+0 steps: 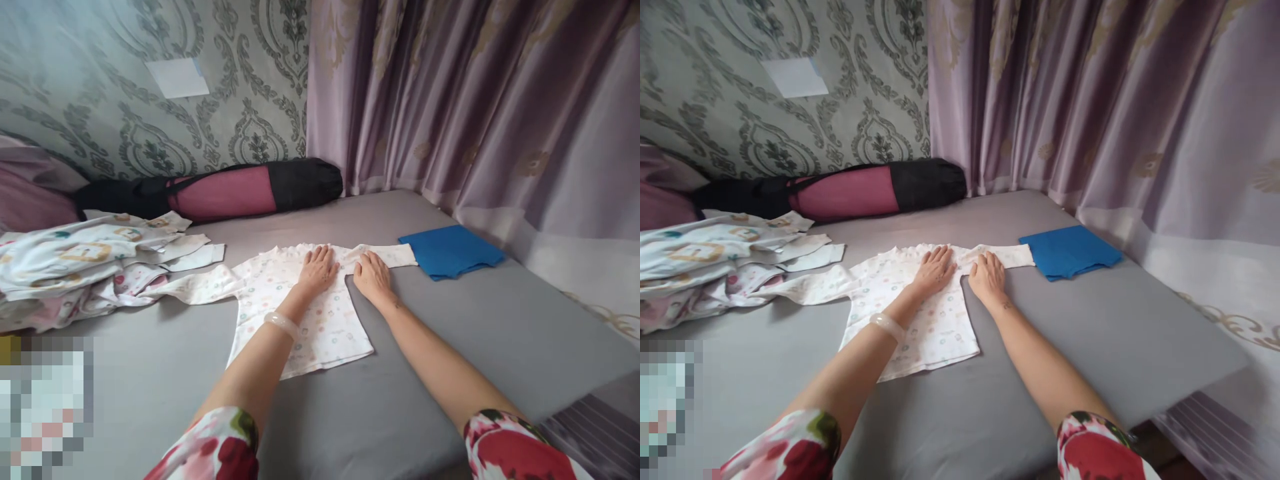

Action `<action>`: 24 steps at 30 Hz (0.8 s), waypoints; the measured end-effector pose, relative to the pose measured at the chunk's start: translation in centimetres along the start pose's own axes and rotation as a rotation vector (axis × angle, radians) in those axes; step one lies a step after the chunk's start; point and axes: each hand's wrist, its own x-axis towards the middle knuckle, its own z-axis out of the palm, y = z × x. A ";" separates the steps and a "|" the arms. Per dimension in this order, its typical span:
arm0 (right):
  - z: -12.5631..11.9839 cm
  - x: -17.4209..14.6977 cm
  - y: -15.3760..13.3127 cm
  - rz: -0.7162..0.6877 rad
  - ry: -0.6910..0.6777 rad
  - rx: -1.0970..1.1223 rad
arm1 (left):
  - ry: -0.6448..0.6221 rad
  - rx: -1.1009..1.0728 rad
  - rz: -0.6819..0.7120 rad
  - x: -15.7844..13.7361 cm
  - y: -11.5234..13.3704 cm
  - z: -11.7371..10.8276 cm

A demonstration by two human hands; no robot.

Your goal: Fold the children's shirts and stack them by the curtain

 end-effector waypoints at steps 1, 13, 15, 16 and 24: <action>-0.2 0.1 0.1 0.008 -0.008 -0.009 | 0.017 -0.008 -0.004 -0.1 -0.1 0.1; -4.0 5.3 8.3 0.178 -0.067 -0.135 | 0.133 -0.059 0.065 -0.6 -0.4 0.0; -4.0 6.1 10.0 0.238 -0.104 -0.173 | 0.117 -0.051 0.059 -0.5 -0.4 0.0; -3.9 6.3 10.6 0.258 -0.126 -0.182 | 0.110 -0.047 0.055 -0.4 -0.4 0.0; -3.5 7.9 12.0 0.458 -0.241 -0.088 | 0.077 -0.026 0.044 -0.1 -0.6 0.3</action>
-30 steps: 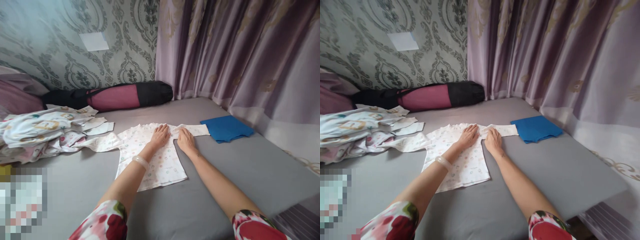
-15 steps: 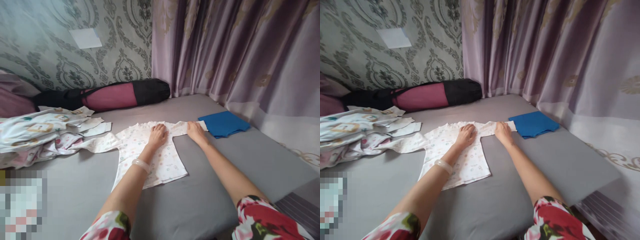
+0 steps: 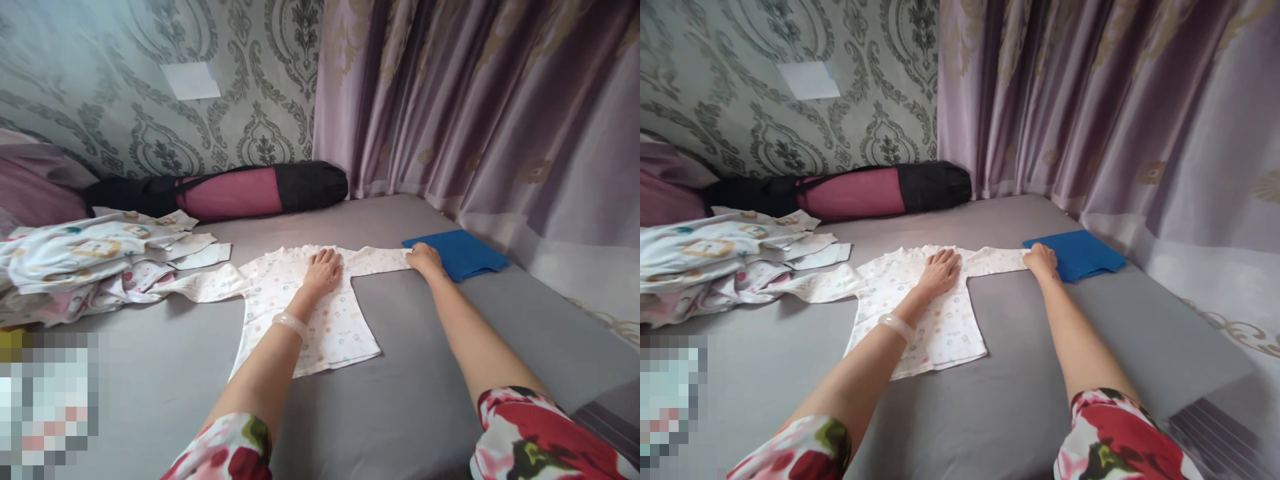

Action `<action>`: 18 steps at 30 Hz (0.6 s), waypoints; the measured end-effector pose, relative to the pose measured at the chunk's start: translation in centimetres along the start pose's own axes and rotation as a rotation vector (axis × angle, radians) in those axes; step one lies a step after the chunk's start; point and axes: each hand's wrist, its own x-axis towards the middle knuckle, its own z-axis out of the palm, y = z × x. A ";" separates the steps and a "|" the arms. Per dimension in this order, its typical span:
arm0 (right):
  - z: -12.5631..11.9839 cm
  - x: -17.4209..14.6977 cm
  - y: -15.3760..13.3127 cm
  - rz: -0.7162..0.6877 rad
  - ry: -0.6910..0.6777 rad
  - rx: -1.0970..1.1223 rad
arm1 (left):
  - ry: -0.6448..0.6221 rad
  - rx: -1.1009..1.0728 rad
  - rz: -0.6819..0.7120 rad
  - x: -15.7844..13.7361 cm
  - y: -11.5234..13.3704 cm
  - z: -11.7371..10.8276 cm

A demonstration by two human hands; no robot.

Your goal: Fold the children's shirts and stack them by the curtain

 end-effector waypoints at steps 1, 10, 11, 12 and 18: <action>-0.2 0.1 -0.1 0.021 -0.012 0.034 | -0.001 0.000 -0.002 0.0 0.0 0.0; -3.6 -2.8 -3.5 0.052 0.029 0.893 | -0.025 -0.001 -0.024 0.1 0.1 -0.2; -4.0 -3.2 -4.1 0.057 0.011 1.036 | -0.027 -0.002 -0.026 0.0 0.2 -0.2; -4.5 -3.5 -4.8 0.065 -0.013 1.172 | -0.031 -0.002 -0.026 0.0 0.2 -0.3; -6.6 -4.5 -7.9 0.053 -0.137 1.670 | -0.037 0.006 -0.038 0.0 0.3 -0.3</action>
